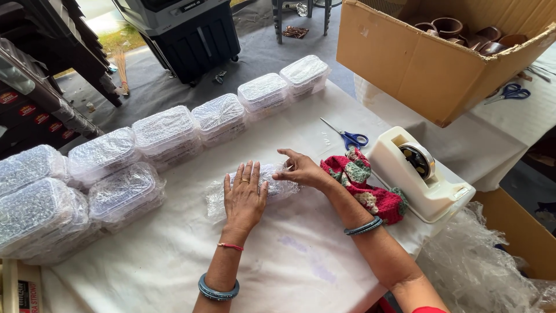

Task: The person wraps a small plastic container containing wooden items in bubble wrap. They fold the wrap around the container, secure it with tape from a dispenser, and place the finished package on a stack of similar items.

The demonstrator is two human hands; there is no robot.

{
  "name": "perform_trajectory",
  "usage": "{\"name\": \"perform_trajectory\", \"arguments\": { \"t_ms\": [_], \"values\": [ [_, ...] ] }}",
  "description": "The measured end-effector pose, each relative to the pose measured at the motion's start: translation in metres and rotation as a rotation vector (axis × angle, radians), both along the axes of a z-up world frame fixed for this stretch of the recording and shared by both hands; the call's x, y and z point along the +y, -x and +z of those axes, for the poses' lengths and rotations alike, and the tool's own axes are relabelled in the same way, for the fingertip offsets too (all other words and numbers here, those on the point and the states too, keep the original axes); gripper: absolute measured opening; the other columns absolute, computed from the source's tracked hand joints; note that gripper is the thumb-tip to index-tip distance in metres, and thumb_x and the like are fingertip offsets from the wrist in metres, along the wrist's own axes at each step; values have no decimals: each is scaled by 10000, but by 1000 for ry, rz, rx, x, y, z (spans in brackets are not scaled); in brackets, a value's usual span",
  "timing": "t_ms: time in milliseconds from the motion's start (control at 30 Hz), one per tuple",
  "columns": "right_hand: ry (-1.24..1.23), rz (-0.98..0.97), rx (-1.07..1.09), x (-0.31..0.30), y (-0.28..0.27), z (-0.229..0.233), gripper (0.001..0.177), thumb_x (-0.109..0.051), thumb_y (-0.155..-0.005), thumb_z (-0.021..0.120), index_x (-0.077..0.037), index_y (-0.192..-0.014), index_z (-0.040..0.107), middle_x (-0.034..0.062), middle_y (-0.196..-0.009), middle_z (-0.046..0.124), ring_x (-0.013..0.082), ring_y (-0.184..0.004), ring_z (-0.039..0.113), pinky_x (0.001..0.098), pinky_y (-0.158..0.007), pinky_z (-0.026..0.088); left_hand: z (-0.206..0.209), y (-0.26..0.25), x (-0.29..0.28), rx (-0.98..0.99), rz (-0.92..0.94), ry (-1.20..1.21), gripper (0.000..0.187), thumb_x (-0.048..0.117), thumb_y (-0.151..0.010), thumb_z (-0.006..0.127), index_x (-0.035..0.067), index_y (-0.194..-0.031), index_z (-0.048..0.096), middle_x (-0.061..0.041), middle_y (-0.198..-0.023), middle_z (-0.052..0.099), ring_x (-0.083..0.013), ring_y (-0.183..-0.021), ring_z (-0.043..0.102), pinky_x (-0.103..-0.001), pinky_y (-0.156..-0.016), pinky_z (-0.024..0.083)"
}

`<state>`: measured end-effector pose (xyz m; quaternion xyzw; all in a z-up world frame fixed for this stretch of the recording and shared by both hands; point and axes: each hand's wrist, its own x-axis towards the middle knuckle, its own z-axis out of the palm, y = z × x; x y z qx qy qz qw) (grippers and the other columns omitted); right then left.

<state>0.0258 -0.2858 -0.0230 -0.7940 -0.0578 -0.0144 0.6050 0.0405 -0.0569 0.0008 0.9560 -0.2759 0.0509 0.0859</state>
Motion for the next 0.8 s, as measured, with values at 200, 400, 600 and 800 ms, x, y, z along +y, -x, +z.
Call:
{"name": "perform_trajectory", "arguments": {
  "t_ms": [200,400,600,800],
  "values": [
    [-41,-121,380,14,23,59,1073,-441,-738,842,-142,-1609,290,179,-1084,698,171,-730,555,302,-552,447,21,-43,3,31,-58,4,894,743,-901,456,193,-1582,276,-80,-1616,343,-226,-1518,239,-508,-1226,51],
    [-198,-13,-64,13,2,9,1014,-159,-791,884,-114,-1646,340,148,-1030,683,140,-897,618,276,-781,542,48,-47,7,344,-13,20,911,797,-765,625,178,-1432,591,-127,-1383,614,-271,-1357,537,-566,-1258,220],
    [-261,-50,-289,47,27,61,900,-227,-891,833,-120,-1627,326,171,-1365,649,247,-1260,634,359,-1081,558,62,-43,34,443,-28,551,775,544,-641,931,-13,-1122,690,-164,-1135,671,-248,-1024,681,-397,-848,580],
    [-396,-104,-143,41,16,49,1068,-534,-850,777,22,-1596,251,218,-1524,502,302,-1410,499,436,-1142,450,54,-28,44,394,39,1178,547,373,-750,931,46,-1050,612,-67,-1000,708,-134,-894,670,-267,-780,573]
  ]
}}
